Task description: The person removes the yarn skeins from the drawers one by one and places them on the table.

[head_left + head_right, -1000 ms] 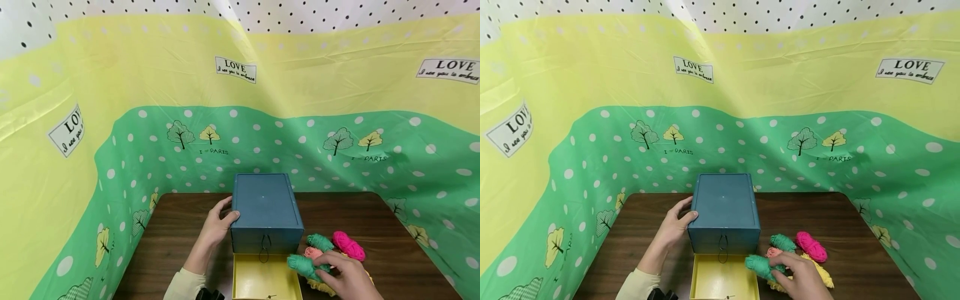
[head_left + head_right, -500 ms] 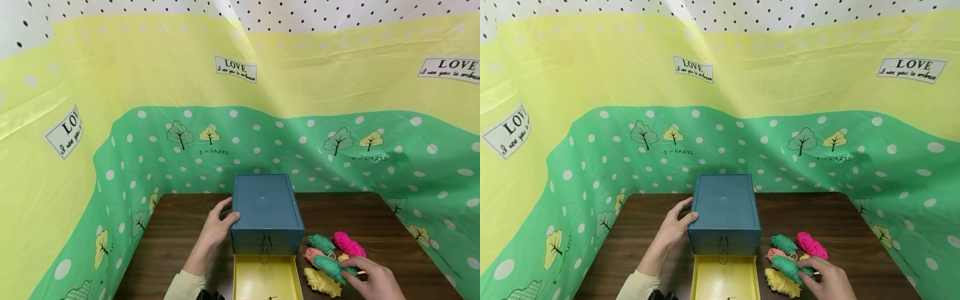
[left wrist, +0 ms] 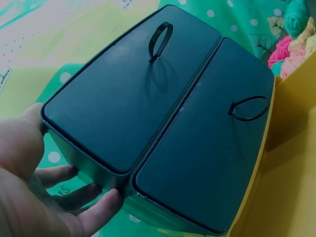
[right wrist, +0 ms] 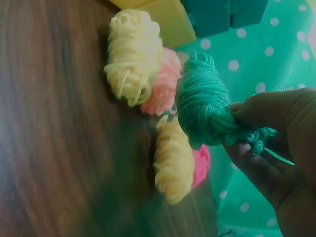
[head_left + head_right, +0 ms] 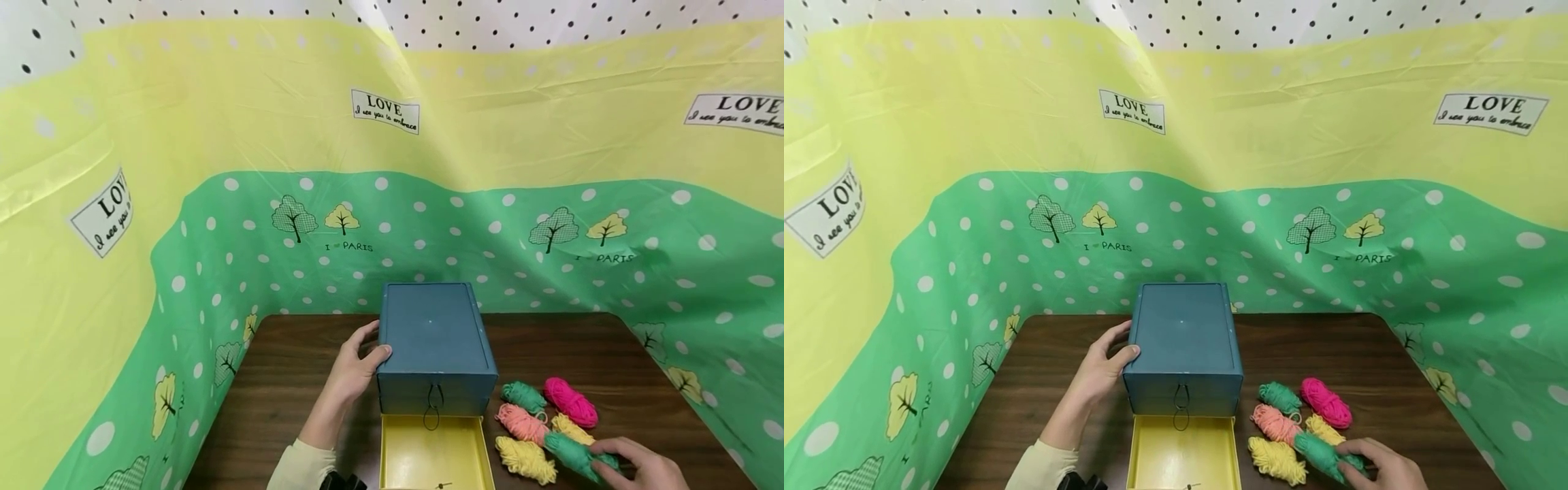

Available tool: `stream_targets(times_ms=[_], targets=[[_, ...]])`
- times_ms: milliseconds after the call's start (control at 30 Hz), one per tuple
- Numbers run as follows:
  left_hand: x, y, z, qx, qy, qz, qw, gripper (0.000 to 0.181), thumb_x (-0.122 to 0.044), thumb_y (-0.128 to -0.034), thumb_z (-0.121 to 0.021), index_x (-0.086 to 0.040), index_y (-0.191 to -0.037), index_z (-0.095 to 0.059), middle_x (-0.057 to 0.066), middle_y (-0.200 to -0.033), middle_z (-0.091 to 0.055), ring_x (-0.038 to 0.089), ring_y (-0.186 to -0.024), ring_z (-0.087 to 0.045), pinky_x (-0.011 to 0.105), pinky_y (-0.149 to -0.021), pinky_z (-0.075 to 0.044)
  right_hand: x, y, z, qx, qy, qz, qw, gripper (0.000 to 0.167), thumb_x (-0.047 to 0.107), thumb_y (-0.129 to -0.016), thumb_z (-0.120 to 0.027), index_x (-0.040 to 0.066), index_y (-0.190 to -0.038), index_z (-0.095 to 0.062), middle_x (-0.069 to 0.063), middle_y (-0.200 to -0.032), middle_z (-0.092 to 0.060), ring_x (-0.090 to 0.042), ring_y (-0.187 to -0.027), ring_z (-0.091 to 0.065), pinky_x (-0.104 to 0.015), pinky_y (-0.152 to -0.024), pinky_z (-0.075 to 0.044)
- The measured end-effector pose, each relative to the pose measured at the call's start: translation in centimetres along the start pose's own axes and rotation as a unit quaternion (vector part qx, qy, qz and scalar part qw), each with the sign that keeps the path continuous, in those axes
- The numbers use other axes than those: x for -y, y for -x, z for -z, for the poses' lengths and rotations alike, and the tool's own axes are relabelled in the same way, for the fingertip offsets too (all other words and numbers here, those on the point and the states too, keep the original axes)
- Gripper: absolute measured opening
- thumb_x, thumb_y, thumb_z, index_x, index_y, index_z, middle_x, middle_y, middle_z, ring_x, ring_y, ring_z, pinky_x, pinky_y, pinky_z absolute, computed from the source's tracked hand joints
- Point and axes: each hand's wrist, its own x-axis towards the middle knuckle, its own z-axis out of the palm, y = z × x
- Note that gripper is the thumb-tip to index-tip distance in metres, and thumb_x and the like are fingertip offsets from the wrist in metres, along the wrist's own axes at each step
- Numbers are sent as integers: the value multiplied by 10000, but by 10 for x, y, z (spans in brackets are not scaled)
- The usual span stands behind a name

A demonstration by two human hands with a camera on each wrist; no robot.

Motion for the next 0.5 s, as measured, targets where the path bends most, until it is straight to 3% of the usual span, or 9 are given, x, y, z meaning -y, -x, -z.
stream_targets(times_ms=[200,333,500], targets=[[0,1,1,-21,-43,-28,10000,583,-213,-1008,-665,-123,-1544,-454,201,-1454,-495,374,-1329,-525,422,-955,-549,-18,7,-6,-209,100,207,9995,329,52,-644,-936,213,-867,-756,257,-779,-643,141,-667,-547,-150,-554,-458],[-1,1,0,48,69,-45,10000,589,-200,-1013,-655,-110,-1553,-439,217,-1453,-488,356,-1303,-545,393,-917,-563,-29,11,-12,95,200,3,9998,277,102,-696,-924,190,-897,-756,226,-775,-654,135,-664,-528,-226,-560,-489],[-1,0,-1,115,137,-65,9998,597,-190,-1012,-653,-93,-1557,-429,235,-1443,-489,321,-1257,-578,363,-876,-572,-46,15,-19,427,76,-24,9991,242,130,-726,-912,151,-910,-757,247,-811,-638,145,-706,-521,-225,-587,-492]])
